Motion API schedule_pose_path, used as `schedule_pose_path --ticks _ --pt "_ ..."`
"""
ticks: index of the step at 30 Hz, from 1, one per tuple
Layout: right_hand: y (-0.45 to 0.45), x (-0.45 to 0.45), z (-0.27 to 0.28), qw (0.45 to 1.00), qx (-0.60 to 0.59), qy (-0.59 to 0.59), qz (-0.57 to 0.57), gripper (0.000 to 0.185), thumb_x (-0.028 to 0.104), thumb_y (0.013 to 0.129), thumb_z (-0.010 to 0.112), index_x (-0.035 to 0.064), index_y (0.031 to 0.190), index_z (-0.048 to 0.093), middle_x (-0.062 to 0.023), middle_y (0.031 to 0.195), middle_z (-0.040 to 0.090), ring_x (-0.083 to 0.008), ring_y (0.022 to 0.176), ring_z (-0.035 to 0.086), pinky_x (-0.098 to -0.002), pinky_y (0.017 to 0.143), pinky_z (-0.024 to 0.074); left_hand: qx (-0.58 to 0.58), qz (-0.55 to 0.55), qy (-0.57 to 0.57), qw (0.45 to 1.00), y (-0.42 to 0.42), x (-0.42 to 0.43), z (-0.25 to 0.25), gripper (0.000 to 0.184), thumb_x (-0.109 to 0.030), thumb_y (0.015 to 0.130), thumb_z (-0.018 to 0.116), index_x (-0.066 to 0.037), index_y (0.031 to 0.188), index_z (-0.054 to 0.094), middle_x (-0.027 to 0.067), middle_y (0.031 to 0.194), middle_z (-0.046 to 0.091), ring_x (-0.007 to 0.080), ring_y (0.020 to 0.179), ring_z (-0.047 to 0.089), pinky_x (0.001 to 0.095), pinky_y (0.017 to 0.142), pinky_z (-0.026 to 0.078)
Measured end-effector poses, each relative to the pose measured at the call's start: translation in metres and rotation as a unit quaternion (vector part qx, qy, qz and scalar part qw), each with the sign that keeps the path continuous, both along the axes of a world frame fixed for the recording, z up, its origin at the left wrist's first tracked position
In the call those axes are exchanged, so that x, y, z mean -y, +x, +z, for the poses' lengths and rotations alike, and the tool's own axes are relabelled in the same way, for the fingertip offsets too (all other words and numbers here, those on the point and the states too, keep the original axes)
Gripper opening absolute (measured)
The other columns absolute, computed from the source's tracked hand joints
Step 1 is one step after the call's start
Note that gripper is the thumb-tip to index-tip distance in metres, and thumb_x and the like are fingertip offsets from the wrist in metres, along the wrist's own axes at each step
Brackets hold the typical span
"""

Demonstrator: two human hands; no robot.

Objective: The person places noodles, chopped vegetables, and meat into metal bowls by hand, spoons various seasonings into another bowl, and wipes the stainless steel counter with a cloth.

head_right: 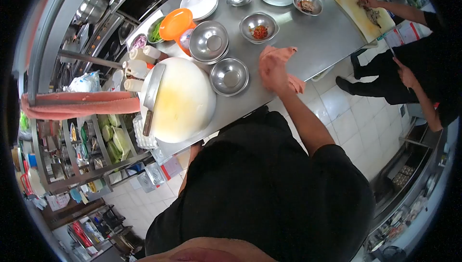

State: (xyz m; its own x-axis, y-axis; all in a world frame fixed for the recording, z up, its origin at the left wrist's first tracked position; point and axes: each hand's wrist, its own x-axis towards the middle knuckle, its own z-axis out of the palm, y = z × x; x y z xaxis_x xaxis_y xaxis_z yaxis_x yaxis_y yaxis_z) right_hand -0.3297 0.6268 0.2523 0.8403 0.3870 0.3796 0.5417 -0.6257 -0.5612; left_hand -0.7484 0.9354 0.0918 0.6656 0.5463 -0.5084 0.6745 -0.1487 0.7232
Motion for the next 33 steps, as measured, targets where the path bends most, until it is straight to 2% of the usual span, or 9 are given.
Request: schedule_pose_path --ticks 2,7,10,13,18,20,25,29,33 --pt "0.026 0.004 0.014 0.992 -0.029 0.116 -0.041 0.033 0.021 0.086 0.061 0.0011 0.112 0.063 -0.0238 0.121 0.057 -0.0413 0.11 0.055 -0.0466 0.094 0.0439 -0.009 0.053 -0.031 0.998 -0.005 0.015 0.014 0.019 -0.022 0.09 0.057 -0.005 0.096 0.061 0.0051 0.079 0.059 0.0159 0.067 0.062 0.0291 0.051 0.049" --pt "0.103 -0.023 0.052 0.993 0.029 0.105 -0.054 0.045 0.019 0.085 0.062 0.0054 0.128 0.055 -0.0201 0.119 0.062 -0.0365 0.111 0.058 -0.0417 0.095 0.0465 -0.022 0.156 -0.089 0.984 -0.037 0.045 0.019 0.022 -0.021 0.089 0.059 -0.001 0.1 0.062 0.0063 0.08 0.06 0.0165 0.065 0.062 0.0284 0.048 0.049" --pt "0.162 -0.059 0.043 0.995 0.037 0.072 -0.057 0.046 0.023 0.086 0.058 0.0068 0.129 0.053 -0.0232 0.112 0.062 -0.0407 0.106 0.059 -0.0447 0.092 0.0473 -0.034 0.225 -0.124 0.966 -0.076 0.062 0.0 0.02 -0.021 0.089 0.058 -0.002 0.095 0.061 0.0052 0.078 0.059 0.0157 0.063 0.062 0.0279 0.047 0.049" --pt "0.212 -0.096 0.046 0.995 -0.039 -0.023 -0.086 0.048 0.026 0.085 0.056 0.0135 0.131 0.054 -0.0224 0.119 0.06 -0.039 0.109 0.059 -0.0468 0.093 0.0462 -0.065 0.296 -0.157 0.94 -0.119 0.072 -0.046 0.019 -0.021 0.09 0.058 -0.003 0.094 0.061 0.005 0.077 0.059 0.0157 0.062 0.062 0.028 0.046 0.05" --pt "0.274 -0.139 0.05 0.961 -0.179 -0.205 -0.051 0.053 0.023 0.08 0.056 0.0177 0.133 0.053 -0.016 0.127 0.059 -0.0332 0.118 0.056 -0.0479 0.098 0.0436 -0.054 0.381 -0.16 0.909 -0.137 0.094 -0.034 0.018 -0.019 0.09 0.059 -0.001 0.093 0.06 0.006 0.078 0.06 0.0164 0.061 0.062 0.0292 0.046 0.051" --pt "0.312 -0.152 0.016 0.947 -0.201 -0.248 -0.028 0.056 0.018 0.076 0.056 0.0152 0.132 0.055 -0.0168 0.122 0.062 -0.0324 0.115 0.058 -0.0419 0.096 0.0459 -0.057 0.375 -0.128 0.916 -0.136 0.102 -0.027 0.02 -0.019 0.09 0.059 0.0 0.093 0.061 0.0065 0.078 0.061 0.016 0.063 0.062 0.0284 0.05 0.051" --pt "0.323 -0.163 -0.007 0.979 -0.132 -0.136 -0.079 0.041 0.04 0.078 0.068 0.0095 0.106 0.067 -0.0143 0.106 0.068 -0.0337 0.099 0.065 -0.0425 0.086 0.0499 -0.036 0.349 -0.094 0.932 -0.141 0.121 -0.029 0.023 -0.019 0.09 0.06 0.003 0.095 0.064 0.0078 0.08 0.064 0.0149 0.072 0.063 0.0274 0.06 0.049" --pt "0.287 -0.141 0.025 0.996 -0.042 -0.069 -0.03 0.035 0.035 0.078 0.071 0.0113 0.103 0.068 -0.0153 0.093 0.069 -0.0326 0.094 0.066 -0.0401 0.081 0.0518 -0.071 0.288 -0.032 0.954 -0.133 0.122 -0.019 0.028 -0.022 0.089 0.06 0.004 0.098 0.066 0.0109 0.084 0.068 0.0157 0.076 0.063 0.0299 0.068 0.049" --pt "0.182 -0.089 0.08 0.99 -0.129 0.023 0.061 0.028 0.022 0.078 0.072 0.0071 0.1 0.067 -0.0141 0.09 0.067 -0.0295 0.085 0.065 -0.0363 0.077 0.0509 -0.105 0.224 -0.008 0.969 -0.149 0.104 -0.063 0.031 -0.025 0.089 0.061 0.004 0.098 0.067 0.0126 0.086 0.071 0.0187 0.077 0.065 0.031 0.073 0.049"
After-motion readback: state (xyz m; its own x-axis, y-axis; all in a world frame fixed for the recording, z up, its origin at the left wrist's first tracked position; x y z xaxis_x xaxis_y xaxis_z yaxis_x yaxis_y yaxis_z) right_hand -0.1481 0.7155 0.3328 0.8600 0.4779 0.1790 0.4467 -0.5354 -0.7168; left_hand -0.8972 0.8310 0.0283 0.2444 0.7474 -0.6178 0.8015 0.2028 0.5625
